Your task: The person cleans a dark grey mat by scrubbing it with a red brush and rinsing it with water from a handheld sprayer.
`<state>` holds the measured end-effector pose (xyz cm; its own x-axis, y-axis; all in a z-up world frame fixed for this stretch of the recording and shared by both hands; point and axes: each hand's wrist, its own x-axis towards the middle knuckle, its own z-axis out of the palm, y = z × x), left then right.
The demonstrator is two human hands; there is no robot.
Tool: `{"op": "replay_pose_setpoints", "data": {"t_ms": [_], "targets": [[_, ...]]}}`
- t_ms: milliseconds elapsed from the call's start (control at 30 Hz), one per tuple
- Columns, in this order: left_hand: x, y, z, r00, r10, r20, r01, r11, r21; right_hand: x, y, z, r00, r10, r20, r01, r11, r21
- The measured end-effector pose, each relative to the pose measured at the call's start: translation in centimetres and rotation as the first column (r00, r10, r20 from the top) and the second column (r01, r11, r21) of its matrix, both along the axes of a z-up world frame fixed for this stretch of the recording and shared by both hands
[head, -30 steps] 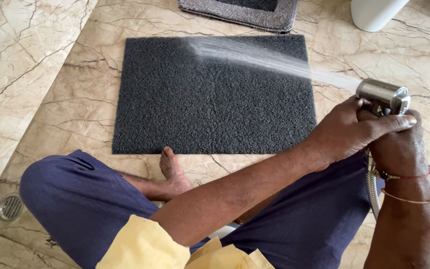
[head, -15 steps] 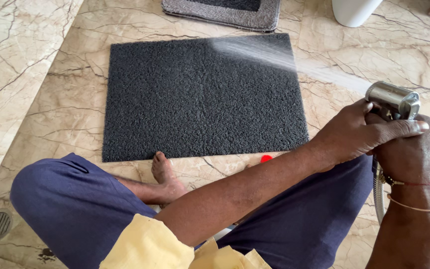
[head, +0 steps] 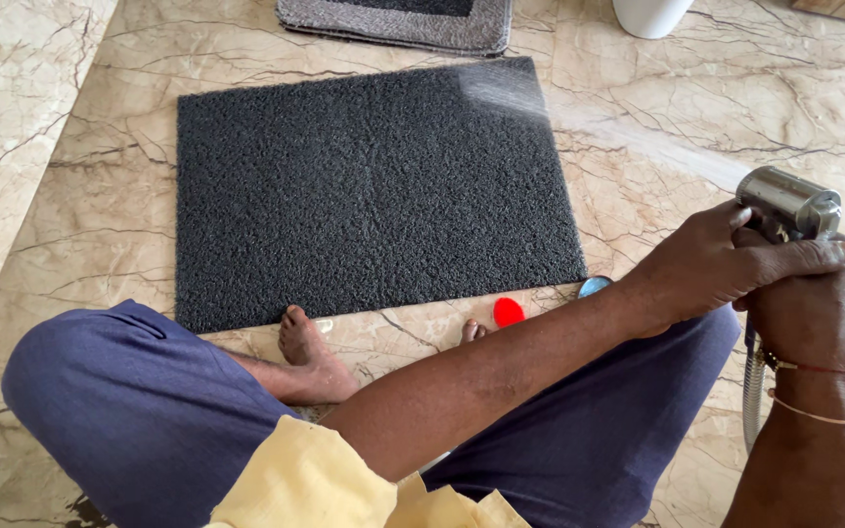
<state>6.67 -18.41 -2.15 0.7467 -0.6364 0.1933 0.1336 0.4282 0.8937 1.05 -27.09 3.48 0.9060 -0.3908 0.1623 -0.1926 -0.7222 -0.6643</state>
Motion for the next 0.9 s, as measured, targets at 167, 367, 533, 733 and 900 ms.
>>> {"op": "replay_pose_setpoints", "data": {"t_ms": [167, 367, 533, 733, 900], "targets": [[0.5, -1.1, -0.3, 0.998, -0.060, -0.019, 0.060, 0.998, 0.010, -0.2, -0.4, -0.5, 1.000, -0.012, 0.018, 0.012, 1.000, -0.005], [0.9, -0.9, -0.4, 0.998, -0.061, 0.002, 0.061, 0.998, 0.014, 0.4, -0.8, -1.4, 0.998, -0.016, 0.059, 0.017, 1.000, -0.010], [1.8, -0.4, -0.5, 0.996, -0.084, -0.042, 0.089, 0.985, 0.147, 1.3, -1.4, -3.0, 0.996, 0.002, 0.087, 0.002, 0.999, -0.047], [2.3, 1.5, 0.1, 1.000, -0.020, -0.019, 0.022, 0.993, 0.118, 2.6, -1.8, -4.7, 0.991, 0.056, 0.118, -0.039, 0.989, -0.141], [2.8, 2.6, 0.3, 0.999, -0.018, -0.036, 0.021, 0.995, 0.100, 3.2, -0.7, -4.2, 0.988, 0.079, 0.132, -0.069, 0.995, -0.074]]}}
